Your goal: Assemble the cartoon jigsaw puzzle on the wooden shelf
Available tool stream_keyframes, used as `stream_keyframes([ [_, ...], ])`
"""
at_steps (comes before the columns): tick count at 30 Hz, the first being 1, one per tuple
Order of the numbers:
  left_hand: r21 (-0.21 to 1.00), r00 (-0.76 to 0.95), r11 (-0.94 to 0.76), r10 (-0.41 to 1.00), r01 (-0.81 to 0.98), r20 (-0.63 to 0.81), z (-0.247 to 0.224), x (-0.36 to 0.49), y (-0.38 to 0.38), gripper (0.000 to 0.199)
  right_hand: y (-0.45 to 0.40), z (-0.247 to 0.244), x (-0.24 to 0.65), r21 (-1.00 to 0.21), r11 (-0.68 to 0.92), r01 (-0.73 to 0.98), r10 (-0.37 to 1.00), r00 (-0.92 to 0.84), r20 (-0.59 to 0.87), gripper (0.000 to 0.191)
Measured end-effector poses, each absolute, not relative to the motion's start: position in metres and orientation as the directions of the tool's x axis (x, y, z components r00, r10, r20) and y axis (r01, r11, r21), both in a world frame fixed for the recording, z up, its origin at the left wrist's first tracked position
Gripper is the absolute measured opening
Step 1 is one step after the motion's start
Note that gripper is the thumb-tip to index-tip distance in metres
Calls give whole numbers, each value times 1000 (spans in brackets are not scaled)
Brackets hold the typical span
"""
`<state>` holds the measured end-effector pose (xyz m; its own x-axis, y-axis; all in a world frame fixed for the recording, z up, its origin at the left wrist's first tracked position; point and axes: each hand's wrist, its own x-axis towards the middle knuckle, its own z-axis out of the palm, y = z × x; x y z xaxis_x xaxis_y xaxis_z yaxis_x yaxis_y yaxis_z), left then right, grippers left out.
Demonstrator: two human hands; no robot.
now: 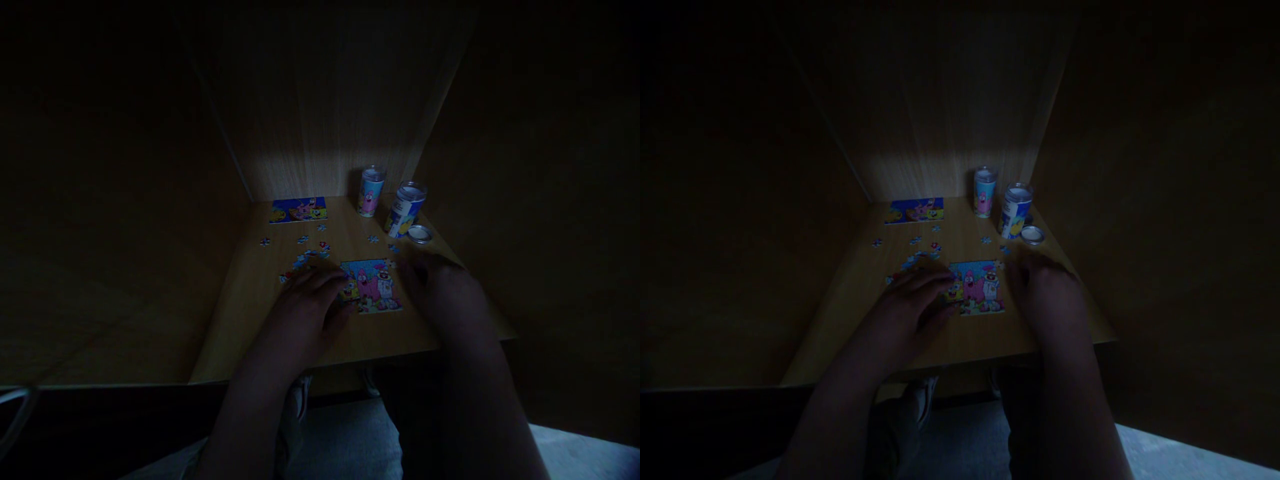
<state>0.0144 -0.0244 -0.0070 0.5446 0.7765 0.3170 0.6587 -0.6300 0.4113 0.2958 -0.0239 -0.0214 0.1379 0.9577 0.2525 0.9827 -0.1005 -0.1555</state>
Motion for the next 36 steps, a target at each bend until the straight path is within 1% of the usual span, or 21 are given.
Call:
stream_keyframes([
  [9, 410, 550, -637, 771, 653, 320, -5, 15, -24, 34, -23, -21, 296, -161, -119, 980, 963, 153, 223, 49],
  [15, 405, 548, -631, 776, 661, 314, -5, 15, -24, 35, -24, -21, 295, -139, -123, 983, 958, 154, 242, 47],
  [25, 396, 546, -627, 779, 671, 308, -6, 15, -25, 35, -24, -20, 295, -150, -105, 983, 962, 139, 236, 47],
  [31, 397, 547, -624, 782, 674, 300, -4, 15, -26, 35, -24, -21, 295, -148, -121, 982, 961, 153, 229, 49],
  [36, 401, 551, -626, 780, 669, 297, -5, 15, -25, 35, -23, -21, 295, -141, -104, 985, 958, 137, 252, 49],
])
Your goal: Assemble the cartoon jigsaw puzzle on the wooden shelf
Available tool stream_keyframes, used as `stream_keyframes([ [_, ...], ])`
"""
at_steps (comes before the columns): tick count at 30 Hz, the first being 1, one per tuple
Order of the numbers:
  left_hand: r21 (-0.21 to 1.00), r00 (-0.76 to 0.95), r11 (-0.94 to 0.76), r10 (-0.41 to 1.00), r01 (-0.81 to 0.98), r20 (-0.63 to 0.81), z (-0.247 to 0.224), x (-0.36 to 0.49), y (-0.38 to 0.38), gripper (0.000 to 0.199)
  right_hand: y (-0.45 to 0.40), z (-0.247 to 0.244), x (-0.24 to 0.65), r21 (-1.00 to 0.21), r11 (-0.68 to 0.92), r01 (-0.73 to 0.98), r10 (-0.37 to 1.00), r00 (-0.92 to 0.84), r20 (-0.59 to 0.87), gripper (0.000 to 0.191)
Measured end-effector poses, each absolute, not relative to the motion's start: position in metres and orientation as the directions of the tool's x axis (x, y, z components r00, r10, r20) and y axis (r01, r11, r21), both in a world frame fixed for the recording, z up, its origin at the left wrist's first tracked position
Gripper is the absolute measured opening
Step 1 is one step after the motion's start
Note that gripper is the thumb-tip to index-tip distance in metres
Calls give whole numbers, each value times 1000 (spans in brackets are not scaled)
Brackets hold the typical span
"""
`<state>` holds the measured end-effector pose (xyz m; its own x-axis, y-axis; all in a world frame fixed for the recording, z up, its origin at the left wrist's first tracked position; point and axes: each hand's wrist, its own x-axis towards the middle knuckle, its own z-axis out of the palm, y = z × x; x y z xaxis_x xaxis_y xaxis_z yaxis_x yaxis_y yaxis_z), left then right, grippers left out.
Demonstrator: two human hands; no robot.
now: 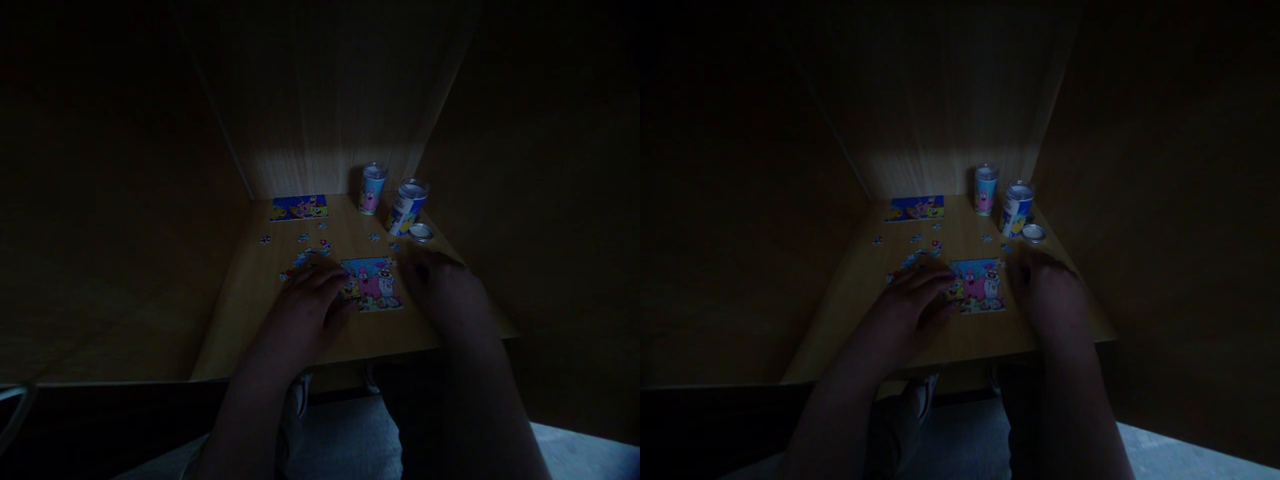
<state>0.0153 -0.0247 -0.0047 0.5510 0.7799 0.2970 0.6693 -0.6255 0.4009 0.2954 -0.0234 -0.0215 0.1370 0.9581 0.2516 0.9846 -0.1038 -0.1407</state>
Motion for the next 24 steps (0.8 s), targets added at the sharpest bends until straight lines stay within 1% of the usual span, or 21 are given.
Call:
stream_keyframes([
  [14, 405, 545, -627, 779, 666, 309, -4, 15, -25, 36, -24, -20, 295, -161, -112, 981, 961, 148, 235, 48],
  [20, 413, 549, -624, 781, 664, 296, -4, 15, -26, 35, -23, -20, 296, -162, -117, 980, 967, 149, 207, 47],
  [24, 410, 551, -628, 778, 662, 301, -3, 15, -26, 35, -24, -21, 295, -159, -112, 981, 963, 147, 227, 47],
])
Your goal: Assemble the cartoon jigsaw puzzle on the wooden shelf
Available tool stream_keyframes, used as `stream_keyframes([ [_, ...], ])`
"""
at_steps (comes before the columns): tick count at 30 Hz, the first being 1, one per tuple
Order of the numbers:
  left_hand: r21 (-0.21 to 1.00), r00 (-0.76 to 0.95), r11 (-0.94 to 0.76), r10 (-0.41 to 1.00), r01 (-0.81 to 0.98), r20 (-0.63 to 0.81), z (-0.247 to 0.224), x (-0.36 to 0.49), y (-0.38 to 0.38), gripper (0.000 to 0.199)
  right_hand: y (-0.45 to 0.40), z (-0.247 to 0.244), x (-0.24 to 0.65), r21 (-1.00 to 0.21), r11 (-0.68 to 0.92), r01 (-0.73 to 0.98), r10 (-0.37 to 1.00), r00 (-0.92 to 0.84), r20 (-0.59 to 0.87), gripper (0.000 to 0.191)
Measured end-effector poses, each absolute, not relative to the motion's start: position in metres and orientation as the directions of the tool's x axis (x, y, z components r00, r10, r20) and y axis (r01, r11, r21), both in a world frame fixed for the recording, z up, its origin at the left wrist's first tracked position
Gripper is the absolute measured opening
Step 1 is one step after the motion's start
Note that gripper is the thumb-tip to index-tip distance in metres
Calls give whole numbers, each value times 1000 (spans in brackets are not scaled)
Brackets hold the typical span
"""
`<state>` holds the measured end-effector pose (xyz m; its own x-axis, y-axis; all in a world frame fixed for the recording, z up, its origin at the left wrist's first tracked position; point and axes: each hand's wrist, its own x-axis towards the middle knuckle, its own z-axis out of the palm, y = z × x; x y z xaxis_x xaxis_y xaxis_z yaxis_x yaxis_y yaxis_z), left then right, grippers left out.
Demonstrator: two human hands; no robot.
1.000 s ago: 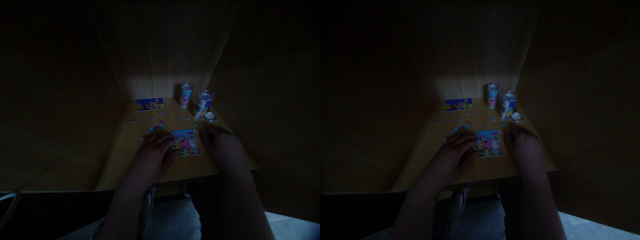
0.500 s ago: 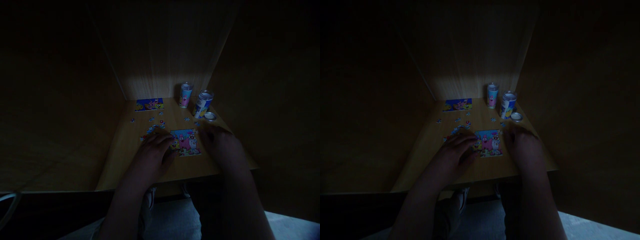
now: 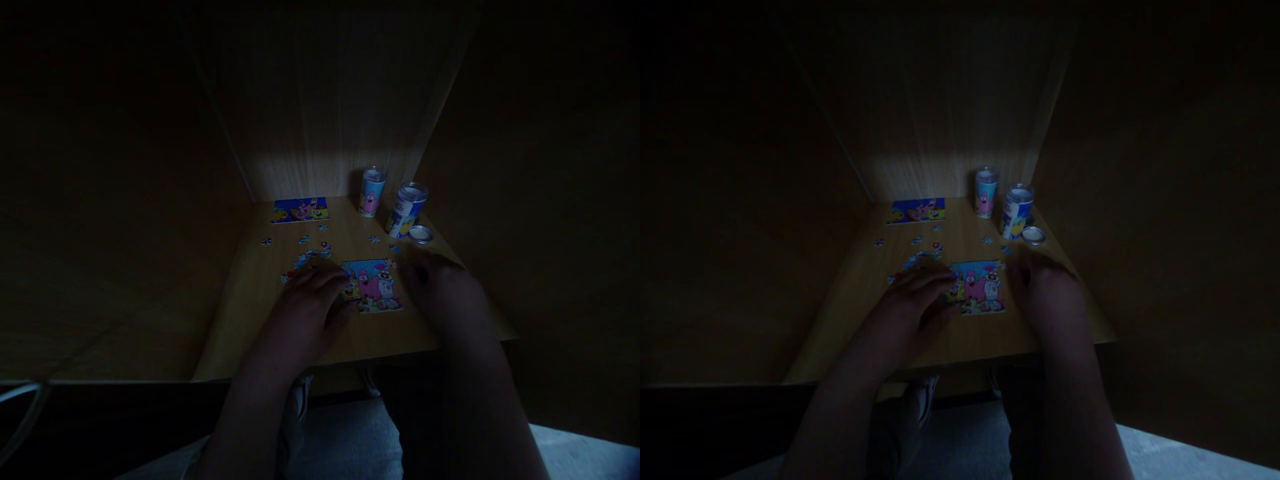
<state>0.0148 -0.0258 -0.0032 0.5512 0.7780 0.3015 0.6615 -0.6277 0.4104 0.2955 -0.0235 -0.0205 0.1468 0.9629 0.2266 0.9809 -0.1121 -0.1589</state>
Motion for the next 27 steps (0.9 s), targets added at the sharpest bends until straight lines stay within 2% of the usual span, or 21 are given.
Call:
stream_keyframes([
  [12, 412, 549, -633, 774, 656, 315, -5, 14, -26, 36, -24, -22, 296, -171, -98, 980, 955, 141, 261, 48],
  [27, 411, 548, -634, 773, 655, 319, -3, 15, -27, 35, -24, -21, 295, -165, -104, 981, 961, 142, 236, 45],
])
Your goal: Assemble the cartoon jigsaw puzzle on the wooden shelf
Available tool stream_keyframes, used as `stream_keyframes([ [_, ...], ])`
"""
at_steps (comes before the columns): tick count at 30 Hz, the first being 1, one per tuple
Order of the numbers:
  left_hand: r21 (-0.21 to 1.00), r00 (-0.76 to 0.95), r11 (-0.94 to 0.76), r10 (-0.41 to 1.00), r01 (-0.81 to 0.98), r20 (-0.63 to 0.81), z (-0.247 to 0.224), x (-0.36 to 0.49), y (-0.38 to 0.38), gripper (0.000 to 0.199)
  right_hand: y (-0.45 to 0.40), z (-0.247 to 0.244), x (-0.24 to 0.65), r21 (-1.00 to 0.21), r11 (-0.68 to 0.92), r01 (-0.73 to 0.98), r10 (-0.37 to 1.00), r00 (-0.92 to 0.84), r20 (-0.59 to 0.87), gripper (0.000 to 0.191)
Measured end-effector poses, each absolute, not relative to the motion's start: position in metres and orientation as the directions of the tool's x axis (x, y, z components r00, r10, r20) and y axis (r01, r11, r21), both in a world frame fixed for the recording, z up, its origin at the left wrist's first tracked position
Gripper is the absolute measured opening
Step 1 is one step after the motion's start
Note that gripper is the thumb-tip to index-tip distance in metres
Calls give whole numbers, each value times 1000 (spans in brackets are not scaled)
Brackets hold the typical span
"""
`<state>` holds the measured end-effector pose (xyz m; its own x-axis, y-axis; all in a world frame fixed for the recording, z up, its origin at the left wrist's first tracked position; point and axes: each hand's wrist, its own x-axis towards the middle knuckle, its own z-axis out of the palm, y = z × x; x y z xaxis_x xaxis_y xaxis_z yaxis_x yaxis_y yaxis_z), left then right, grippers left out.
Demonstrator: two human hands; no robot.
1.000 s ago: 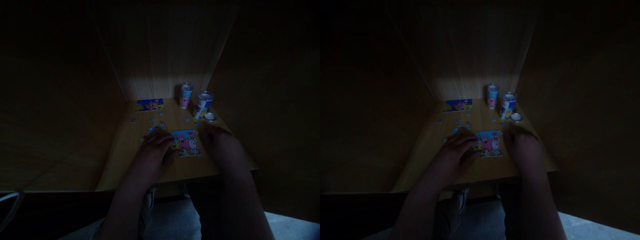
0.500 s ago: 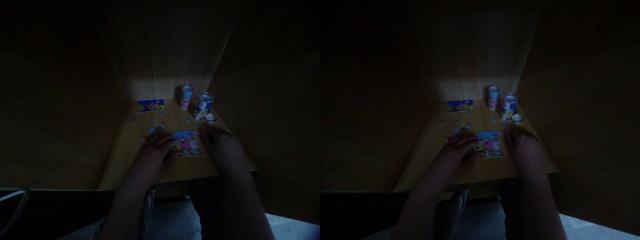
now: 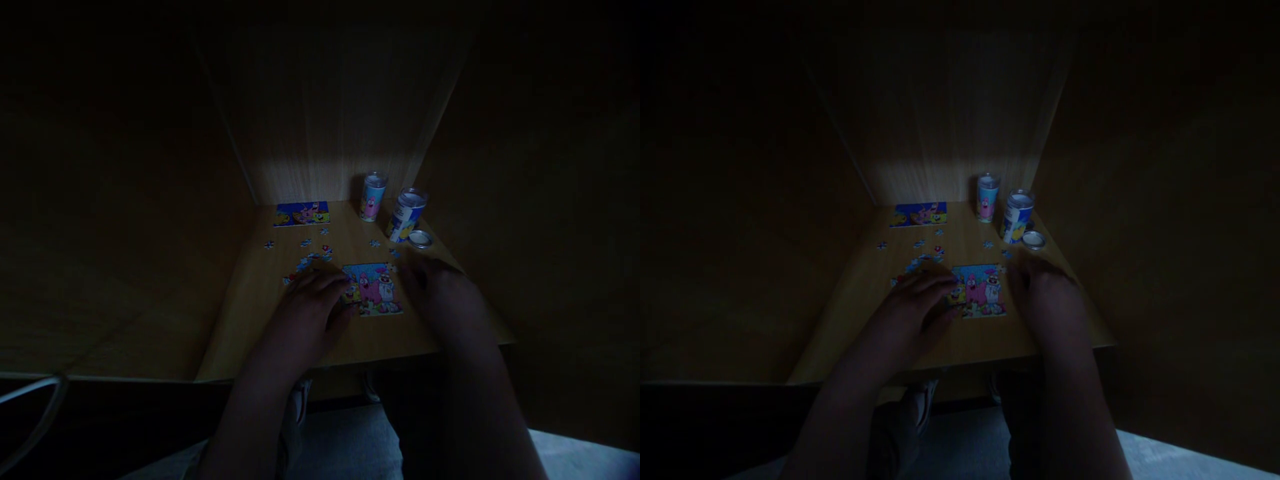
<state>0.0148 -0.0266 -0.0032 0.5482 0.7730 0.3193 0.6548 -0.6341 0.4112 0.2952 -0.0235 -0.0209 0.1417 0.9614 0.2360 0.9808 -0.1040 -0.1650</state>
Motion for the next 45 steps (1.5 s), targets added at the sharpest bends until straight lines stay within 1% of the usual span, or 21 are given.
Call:
stream_keyframes([
  [10, 407, 542, -627, 779, 665, 314, -4, 14, -27, 34, -25, -19, 293, -172, -82, 982, 958, 125, 257, 46],
  [22, 408, 545, -627, 779, 664, 311, -4, 15, -26, 34, -24, -19, 293, -131, -108, 986, 957, 139, 254, 48],
  [33, 401, 549, -637, 771, 658, 323, -5, 14, -26, 34, -23, -23, 296, -153, -77, 985, 957, 116, 265, 47],
  [45, 402, 547, -635, 773, 660, 321, -5, 13, -27, 36, -24, -22, 295, -173, -90, 981, 958, 133, 256, 45],
])
